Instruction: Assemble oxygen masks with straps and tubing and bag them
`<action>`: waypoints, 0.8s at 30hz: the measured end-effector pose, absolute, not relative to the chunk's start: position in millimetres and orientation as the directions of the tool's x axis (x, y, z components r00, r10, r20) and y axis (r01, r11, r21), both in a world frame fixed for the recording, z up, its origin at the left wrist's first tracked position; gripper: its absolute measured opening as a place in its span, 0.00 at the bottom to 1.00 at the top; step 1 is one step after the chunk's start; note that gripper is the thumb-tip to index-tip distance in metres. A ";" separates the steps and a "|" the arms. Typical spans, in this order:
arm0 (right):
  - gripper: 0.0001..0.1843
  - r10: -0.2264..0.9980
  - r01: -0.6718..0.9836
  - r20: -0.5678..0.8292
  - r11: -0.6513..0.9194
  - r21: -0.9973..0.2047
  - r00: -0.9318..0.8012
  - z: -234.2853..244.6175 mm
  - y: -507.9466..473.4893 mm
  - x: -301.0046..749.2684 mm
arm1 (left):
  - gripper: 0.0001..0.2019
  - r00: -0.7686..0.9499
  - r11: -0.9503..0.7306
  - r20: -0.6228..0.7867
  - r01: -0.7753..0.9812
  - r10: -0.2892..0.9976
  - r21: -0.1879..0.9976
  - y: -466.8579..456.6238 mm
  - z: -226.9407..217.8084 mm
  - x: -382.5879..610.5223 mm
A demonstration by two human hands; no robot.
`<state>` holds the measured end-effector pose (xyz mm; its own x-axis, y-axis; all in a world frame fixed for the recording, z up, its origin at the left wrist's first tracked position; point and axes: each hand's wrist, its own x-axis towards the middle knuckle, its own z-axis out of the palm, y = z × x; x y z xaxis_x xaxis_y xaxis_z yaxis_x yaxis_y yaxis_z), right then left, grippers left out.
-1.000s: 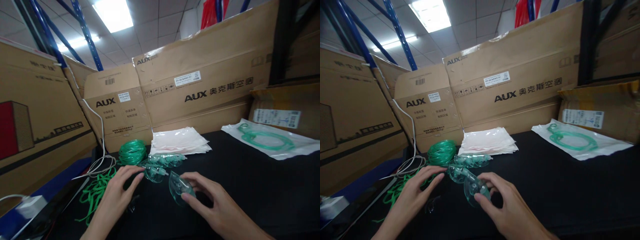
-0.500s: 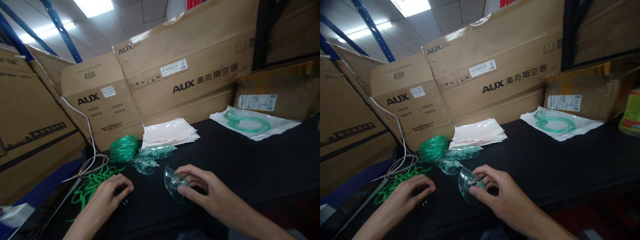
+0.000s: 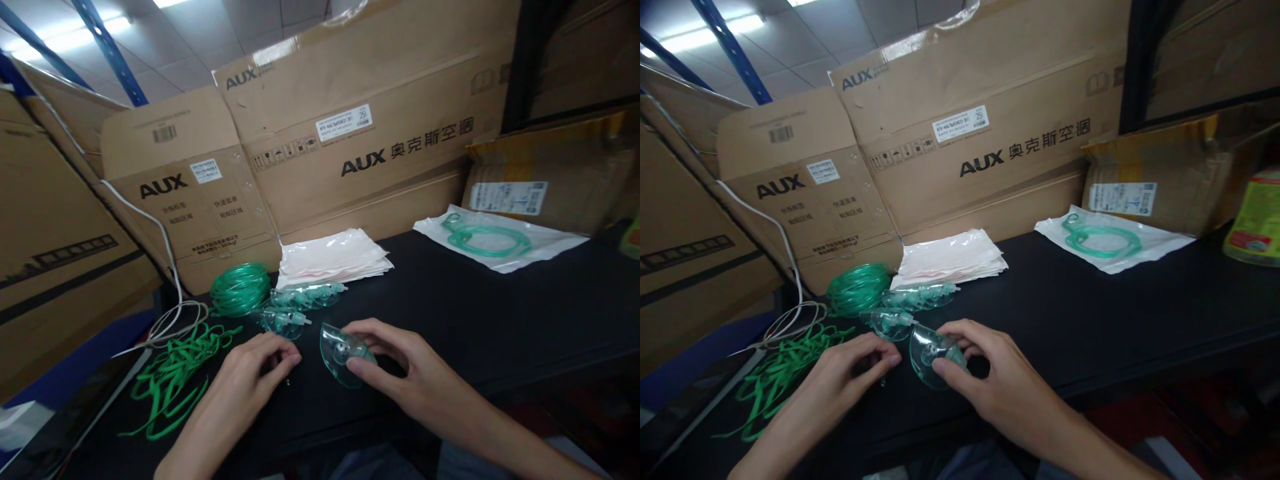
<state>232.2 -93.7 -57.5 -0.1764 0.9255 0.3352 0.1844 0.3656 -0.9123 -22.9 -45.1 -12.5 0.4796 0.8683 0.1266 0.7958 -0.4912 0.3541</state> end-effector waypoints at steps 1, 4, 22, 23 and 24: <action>0.13 0.920 0.208 0.354 0.384 -0.900 -0.168 -56.7 -94.0 232.3 | 0.12 0.494 -0.502 0.123 0.786 0.861 0.360 -46.6 -13.9 -16.1; 0.15 0.901 0.280 0.404 0.433 -0.857 -0.158 -53.7 -95.1 232.0 | 0.12 0.518 -0.533 0.152 0.752 0.842 0.389 -50.8 -17.6 -10.4; 0.21 0.900 0.510 0.376 0.436 -0.741 -0.223 -61.9 -92.2 219.4 | 0.10 0.510 -0.618 0.351 0.602 0.785 0.506 -58.7 -43.4 -24.5; 0.20 0.897 0.504 0.382 0.441 -0.743 -0.222 -61.9 -90.9 218.7 | 0.10 0.507 -0.618 0.357 0.597 0.785 0.511 -59.5 -43.3 -23.4; 0.19 0.895 0.496 0.387 0.445 -0.746 -0.221 -61.4 -89.7 218.1 | 0.10 0.506 -0.621 0.362 0.589 0.783 0.517 -60.5 -43.3 -21.3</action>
<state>218.1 -89.7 -61.4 -0.2212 0.8952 0.3869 0.4959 0.4449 -0.7457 -21.3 -60.5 -43.3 0.5065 0.7826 0.3620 0.5894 -0.6206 0.5171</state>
